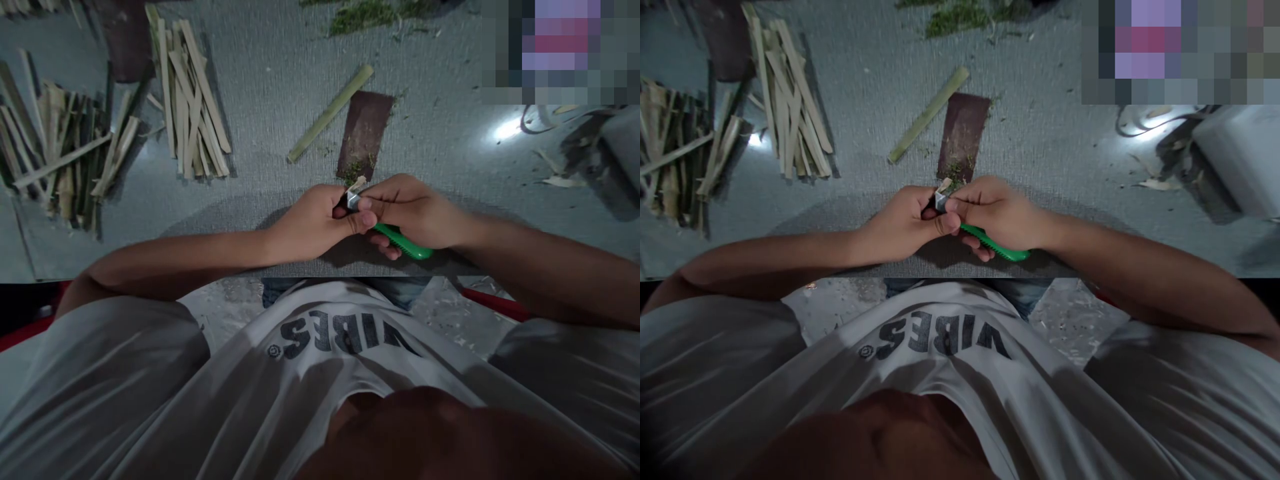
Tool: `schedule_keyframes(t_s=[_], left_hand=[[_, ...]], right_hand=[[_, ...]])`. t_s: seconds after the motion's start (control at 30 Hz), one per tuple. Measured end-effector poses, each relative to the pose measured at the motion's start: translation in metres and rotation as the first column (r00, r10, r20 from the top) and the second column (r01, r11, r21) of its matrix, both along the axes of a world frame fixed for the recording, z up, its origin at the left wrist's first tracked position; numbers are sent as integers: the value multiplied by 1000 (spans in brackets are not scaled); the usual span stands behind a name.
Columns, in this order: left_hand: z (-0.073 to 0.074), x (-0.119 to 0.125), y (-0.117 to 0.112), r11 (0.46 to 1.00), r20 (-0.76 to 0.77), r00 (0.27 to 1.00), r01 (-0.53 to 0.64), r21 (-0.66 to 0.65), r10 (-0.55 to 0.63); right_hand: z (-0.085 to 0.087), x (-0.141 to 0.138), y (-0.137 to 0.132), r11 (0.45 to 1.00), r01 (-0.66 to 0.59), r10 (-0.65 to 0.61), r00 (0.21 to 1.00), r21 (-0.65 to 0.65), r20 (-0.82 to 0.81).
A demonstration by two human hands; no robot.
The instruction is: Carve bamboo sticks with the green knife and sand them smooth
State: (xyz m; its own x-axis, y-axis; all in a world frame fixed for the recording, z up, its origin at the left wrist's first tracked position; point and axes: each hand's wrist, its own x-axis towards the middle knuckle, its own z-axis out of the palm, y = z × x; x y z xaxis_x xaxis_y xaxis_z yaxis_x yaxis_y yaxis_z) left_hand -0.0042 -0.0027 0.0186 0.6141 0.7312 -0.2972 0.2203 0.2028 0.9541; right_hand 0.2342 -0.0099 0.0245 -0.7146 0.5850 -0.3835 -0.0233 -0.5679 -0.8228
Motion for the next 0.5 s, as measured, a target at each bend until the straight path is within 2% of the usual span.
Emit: schedule_keyframes(t_s=[0.13,0.27,0.4,0.5], left_hand=[[4,0,-3,1000,-44,999,-2,8,2],[1,-1,-5,1000,-44,999,-3,1,3],[-4,-1,-4,1000,-26,1000,-17,18,18],[-1,0,-3,999,12,999,-36,-10,37]], right_hand=[[2,6,7,988,-108,105,994,-109,-38],[4,5,7,989,-103,101,994,-106,-30],[4,-1,-2,998,30,-31,999,46,18],[0,-4,-9,966,131,-161,979,223,121]])
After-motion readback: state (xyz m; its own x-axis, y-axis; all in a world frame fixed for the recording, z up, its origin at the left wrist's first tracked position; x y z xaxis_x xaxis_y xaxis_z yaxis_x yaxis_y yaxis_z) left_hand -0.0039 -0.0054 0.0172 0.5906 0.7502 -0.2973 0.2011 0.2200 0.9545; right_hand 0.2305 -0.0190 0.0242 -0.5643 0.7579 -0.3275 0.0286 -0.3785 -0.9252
